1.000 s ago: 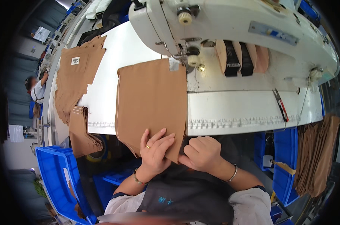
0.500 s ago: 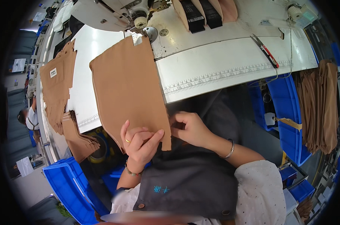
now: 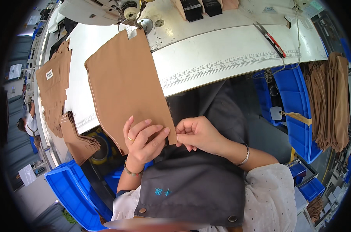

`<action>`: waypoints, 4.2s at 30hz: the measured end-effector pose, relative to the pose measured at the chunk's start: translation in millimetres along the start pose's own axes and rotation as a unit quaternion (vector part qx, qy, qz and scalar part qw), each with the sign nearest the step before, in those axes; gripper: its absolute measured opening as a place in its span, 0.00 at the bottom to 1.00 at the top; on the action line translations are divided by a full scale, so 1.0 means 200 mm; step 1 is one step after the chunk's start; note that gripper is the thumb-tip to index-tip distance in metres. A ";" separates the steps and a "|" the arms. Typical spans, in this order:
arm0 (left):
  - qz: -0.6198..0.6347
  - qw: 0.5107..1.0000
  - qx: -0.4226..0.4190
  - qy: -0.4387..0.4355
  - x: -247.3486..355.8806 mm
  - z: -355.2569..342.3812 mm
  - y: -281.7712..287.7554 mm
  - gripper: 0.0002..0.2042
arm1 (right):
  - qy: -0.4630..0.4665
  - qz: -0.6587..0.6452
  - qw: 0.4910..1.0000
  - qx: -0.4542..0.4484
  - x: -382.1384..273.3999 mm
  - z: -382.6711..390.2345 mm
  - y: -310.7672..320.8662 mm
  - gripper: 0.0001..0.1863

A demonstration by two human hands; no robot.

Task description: Sewing and attaching labels to bag components using an industrial sewing machine.

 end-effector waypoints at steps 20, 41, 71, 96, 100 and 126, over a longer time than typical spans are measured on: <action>-0.011 1.000 0.010 0.004 0.02 0.02 -0.01 0.09 | 0.550 0.644 0.523 0.093 -0.27 0.19 -0.18 0.08; 0.360 0.710 0.106 0.595 -0.67 0.55 0.30 0.08 | 0.588 0.650 0.482 -0.003 -0.30 0.17 -0.17 0.11; 0.224 0.782 -0.050 0.579 -0.99 0.13 0.27 0.08 | 0.552 0.709 0.432 -0.071 -0.63 -0.17 -0.06 0.07; 0.125 0.861 -0.063 0.489 -1.40 -0.17 0.14 0.10 | 0.535 0.707 0.462 -0.028 -0.89 -0.53 0.04 0.06; 0.118 0.860 -0.057 0.493 -1.44 -0.24 0.13 0.11 | 0.544 0.689 0.479 -0.012 -0.93 -0.59 0.05 0.06; 0.073 0.993 -0.086 -0.042 -0.80 -0.69 -0.19 0.18 | 0.470 0.669 0.575 0.027 -1.03 -0.61 0.13 0.11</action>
Point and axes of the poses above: each hand's wrist, its own z-axis away from the middle knuckle, its own y-axis out of the back of the hand, x = y × z, the point moved 6 cm from there along -z, towards the middle knuckle
